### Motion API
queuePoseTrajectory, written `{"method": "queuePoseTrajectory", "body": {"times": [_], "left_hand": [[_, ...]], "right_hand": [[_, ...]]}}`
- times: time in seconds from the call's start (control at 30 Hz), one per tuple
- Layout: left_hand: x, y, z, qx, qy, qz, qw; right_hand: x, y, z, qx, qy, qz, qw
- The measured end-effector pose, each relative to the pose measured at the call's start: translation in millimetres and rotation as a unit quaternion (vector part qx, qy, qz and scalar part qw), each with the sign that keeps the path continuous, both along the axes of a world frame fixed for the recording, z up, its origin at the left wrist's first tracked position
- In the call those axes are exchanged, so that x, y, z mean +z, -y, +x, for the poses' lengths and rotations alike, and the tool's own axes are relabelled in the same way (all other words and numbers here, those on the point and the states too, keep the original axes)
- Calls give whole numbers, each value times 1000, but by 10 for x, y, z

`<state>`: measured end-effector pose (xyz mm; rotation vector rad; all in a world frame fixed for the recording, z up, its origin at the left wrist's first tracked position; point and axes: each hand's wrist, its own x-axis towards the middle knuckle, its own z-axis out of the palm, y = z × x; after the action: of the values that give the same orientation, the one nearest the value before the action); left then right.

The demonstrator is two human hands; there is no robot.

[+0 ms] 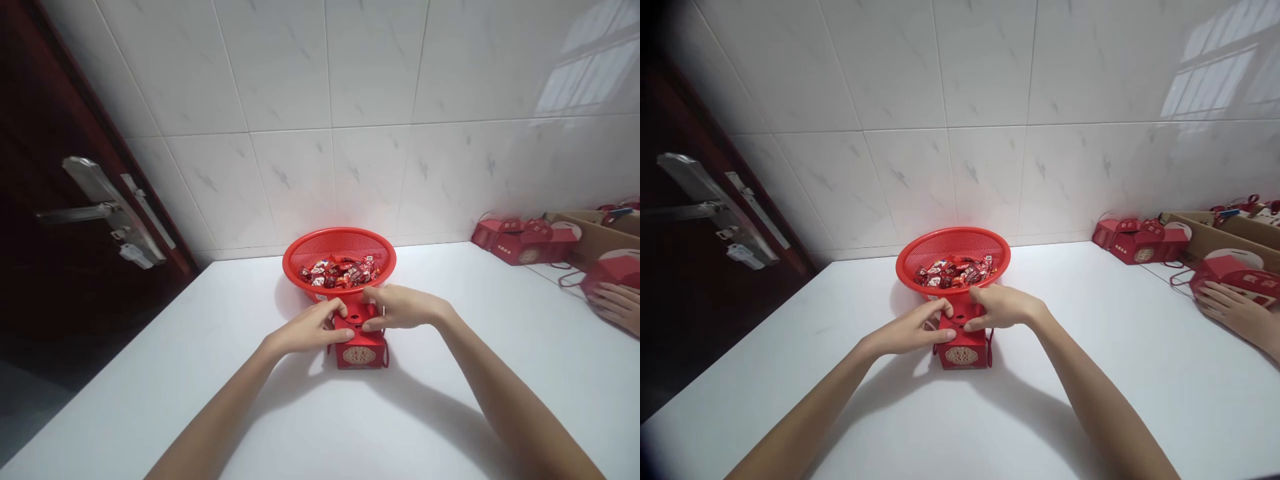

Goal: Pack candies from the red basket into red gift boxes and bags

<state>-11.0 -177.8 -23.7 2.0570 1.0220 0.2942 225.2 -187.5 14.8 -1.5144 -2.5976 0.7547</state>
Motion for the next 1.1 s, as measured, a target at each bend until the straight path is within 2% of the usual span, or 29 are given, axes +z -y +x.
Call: {"method": "queuePoseTrajectory", "body": {"times": [0.13, 0.23, 0.33, 0.4, 0.5, 0.57, 0.73, 0.9, 1.0, 1.1], "left_hand": [[3, 88, 37, 22, -7, 17, 1000], [16, 156, 86, 38, -17, 17, 999], [28, 215, 140, 45, -13, 20, 999], [32, 243, 170, 53, -7, 30, 998], [22, 252, 197, 75, 2, 40, 996], [3, 237, 203, 92, 17, 17, 995], [-60, 187, 193, 94, 7, -128, 987], [-45, 142, 156, 104, 48, -87, 990], [88, 104, 86, 107, 110, -82, 985], [278, 104, -6, 79, 220, -70, 970]], "right_hand": [[-192, 101, 104, -19, -115, -21, 993], [-394, 159, 173, -59, -227, -38, 971], [-530, 201, 210, -132, -328, -87, 931], [-545, 230, 218, -164, -392, -113, 898], [-512, 282, 198, -163, -467, -70, 866], [-516, 316, 161, -144, -477, -6, 867], [-670, 388, 55, -84, -387, 117, 911], [-767, 430, 45, -68, -368, 161, 913], [-772, 448, 55, -60, -362, 169, 915], [-748, 453, 62, -66, -363, 177, 913]]}}
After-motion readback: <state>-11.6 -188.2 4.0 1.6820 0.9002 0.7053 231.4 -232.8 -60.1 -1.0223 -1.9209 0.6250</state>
